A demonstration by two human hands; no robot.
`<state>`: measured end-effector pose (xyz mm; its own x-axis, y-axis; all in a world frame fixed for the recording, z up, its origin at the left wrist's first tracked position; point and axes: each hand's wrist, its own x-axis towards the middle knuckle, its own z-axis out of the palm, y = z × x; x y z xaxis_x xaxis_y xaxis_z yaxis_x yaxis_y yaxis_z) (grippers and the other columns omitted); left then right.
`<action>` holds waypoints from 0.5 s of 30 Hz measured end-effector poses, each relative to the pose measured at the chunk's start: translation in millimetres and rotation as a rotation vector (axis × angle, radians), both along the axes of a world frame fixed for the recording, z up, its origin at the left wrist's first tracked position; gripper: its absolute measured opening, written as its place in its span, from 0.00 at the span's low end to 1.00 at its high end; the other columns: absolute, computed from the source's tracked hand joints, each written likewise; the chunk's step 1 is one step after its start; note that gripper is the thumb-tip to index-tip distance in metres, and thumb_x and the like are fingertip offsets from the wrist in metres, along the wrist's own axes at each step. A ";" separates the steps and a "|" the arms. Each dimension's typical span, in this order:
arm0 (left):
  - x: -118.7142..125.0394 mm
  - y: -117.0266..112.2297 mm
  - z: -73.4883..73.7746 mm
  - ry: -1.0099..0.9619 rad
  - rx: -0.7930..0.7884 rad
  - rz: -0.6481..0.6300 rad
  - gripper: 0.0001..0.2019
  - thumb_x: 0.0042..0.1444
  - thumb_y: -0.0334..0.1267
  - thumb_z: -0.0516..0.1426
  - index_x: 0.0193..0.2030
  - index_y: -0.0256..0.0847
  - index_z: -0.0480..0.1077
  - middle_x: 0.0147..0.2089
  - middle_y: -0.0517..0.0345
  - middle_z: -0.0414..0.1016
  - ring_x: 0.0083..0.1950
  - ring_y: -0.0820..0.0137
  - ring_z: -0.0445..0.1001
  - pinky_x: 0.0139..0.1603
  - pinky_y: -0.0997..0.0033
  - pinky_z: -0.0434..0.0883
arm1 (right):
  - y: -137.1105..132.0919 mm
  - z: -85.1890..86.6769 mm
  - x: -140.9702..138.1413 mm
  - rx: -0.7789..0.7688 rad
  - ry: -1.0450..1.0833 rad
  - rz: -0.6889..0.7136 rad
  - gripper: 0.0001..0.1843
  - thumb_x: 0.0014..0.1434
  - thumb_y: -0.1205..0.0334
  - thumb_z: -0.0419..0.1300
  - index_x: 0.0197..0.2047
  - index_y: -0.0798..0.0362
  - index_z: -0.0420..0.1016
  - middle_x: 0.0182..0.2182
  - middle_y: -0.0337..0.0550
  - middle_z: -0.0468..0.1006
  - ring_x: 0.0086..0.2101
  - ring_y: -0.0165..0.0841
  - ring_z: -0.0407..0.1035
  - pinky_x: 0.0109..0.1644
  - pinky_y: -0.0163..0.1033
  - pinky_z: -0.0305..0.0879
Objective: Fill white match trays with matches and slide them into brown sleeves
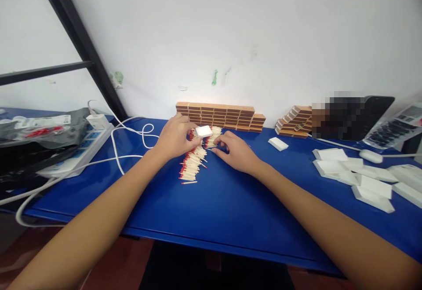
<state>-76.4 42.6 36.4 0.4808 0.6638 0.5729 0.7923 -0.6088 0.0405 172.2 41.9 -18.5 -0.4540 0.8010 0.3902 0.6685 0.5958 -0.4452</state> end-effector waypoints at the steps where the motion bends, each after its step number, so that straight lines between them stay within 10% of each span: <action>1: 0.3 0.0 -0.2 0.002 -0.008 0.001 0.08 0.59 0.41 0.65 0.41 0.40 0.80 0.35 0.52 0.74 0.42 0.57 0.69 0.45 0.55 0.69 | 1.6 -0.5 -0.6 -0.007 -0.005 0.012 0.05 0.67 0.59 0.64 0.44 0.50 0.77 0.40 0.43 0.74 0.35 0.35 0.69 0.41 0.40 0.64; 15: 0.6 0.3 -1.3 0.011 -0.031 -0.009 0.09 0.60 0.42 0.64 0.41 0.38 0.79 0.35 0.52 0.73 0.42 0.57 0.69 0.46 0.54 0.69 | -1.9 1.0 3.8 -0.044 -0.029 0.011 0.03 0.68 0.64 0.62 0.39 0.51 0.76 0.39 0.42 0.73 0.35 0.34 0.68 0.40 0.39 0.61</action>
<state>-75.8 42.9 35.1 0.4930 0.6769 0.5466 0.7873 -0.6144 0.0508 176.0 40.1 -17.6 -0.4737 0.8121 0.3408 0.6752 0.5833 -0.4515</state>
